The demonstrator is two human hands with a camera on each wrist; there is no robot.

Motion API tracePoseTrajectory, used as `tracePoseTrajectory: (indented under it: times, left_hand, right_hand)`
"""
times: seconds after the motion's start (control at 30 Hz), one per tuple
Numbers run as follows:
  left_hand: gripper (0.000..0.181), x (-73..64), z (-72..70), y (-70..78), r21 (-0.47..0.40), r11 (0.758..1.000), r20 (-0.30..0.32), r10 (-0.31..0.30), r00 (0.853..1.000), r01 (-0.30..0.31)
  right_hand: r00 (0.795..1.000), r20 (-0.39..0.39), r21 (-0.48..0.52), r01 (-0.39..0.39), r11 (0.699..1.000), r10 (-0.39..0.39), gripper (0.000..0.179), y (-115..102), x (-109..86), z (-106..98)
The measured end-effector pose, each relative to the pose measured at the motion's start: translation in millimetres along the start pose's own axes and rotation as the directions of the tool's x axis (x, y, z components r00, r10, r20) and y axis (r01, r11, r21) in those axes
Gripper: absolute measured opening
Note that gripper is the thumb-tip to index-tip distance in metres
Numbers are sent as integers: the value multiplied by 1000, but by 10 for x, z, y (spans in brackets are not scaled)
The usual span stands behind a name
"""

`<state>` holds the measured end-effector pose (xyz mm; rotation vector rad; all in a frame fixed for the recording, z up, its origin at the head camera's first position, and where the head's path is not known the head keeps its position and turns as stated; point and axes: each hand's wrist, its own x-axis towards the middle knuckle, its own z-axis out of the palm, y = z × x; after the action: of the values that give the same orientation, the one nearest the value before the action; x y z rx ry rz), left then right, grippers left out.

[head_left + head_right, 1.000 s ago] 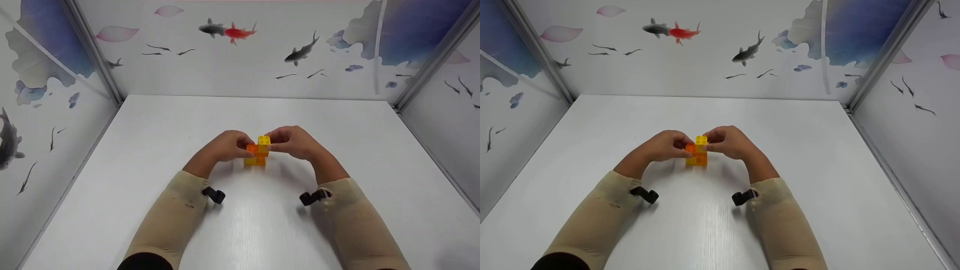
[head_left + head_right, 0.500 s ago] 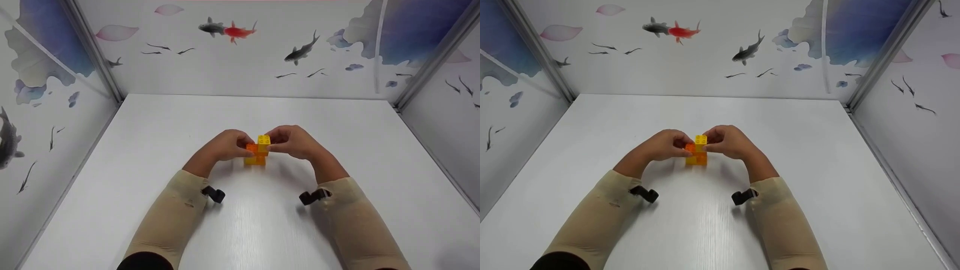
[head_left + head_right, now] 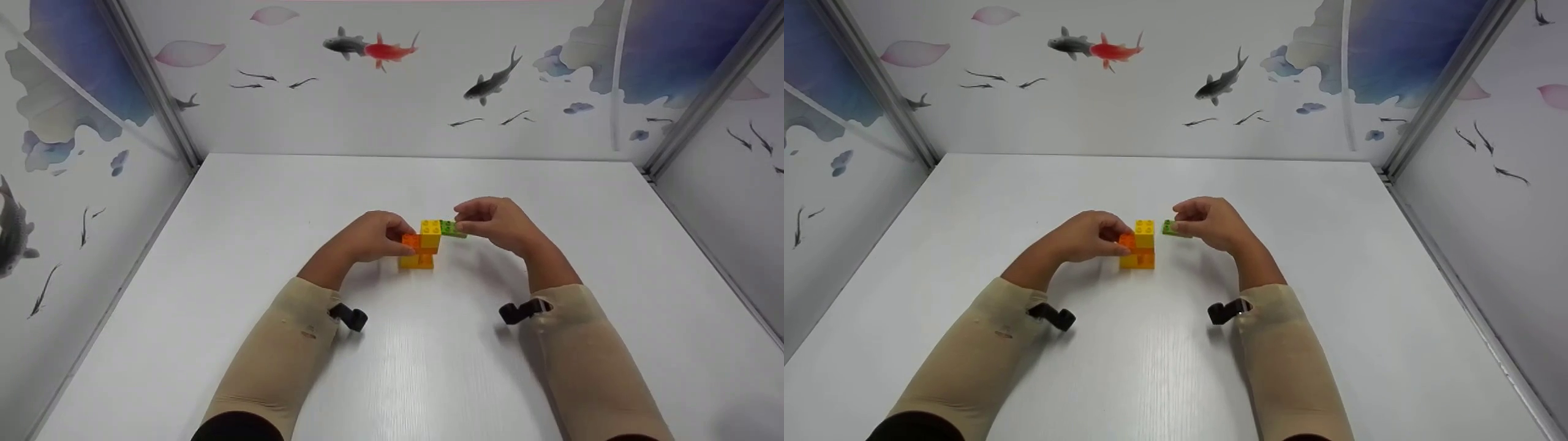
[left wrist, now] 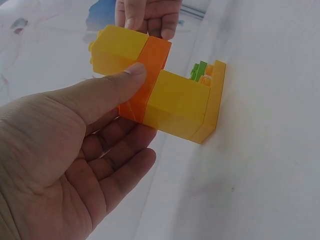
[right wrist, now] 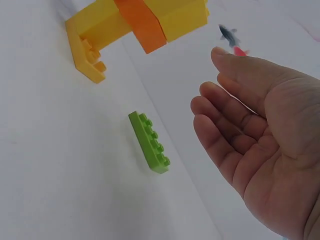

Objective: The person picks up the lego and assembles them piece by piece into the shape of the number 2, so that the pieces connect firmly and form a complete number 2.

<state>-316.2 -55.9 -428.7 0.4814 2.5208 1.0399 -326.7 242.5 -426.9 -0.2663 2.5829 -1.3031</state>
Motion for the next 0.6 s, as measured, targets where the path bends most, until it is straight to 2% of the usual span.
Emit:
tracePoseTrajectory:
  times: [0.3, 0.47, 0.6]
  left_hand:
    - [36, -28, 0, 28, -9, 999, 1, -33, 999, 33]
    - [36, -33, -2, 33, -8, 1000, -2, -28, 1000, 28]
    - [37, -35, -3, 31, -5, 1000, -1, -25, 1000, 25]
  right_hand:
    - [987, -67, 2, -147, 989, 147, 44, 182, 118, 26]
    - [977, -100, 37, -186, 982, 189, 44, 253, 142, 48]
    - [975, -95, 35, -197, 980, 199, 47, 315, 160, 75]
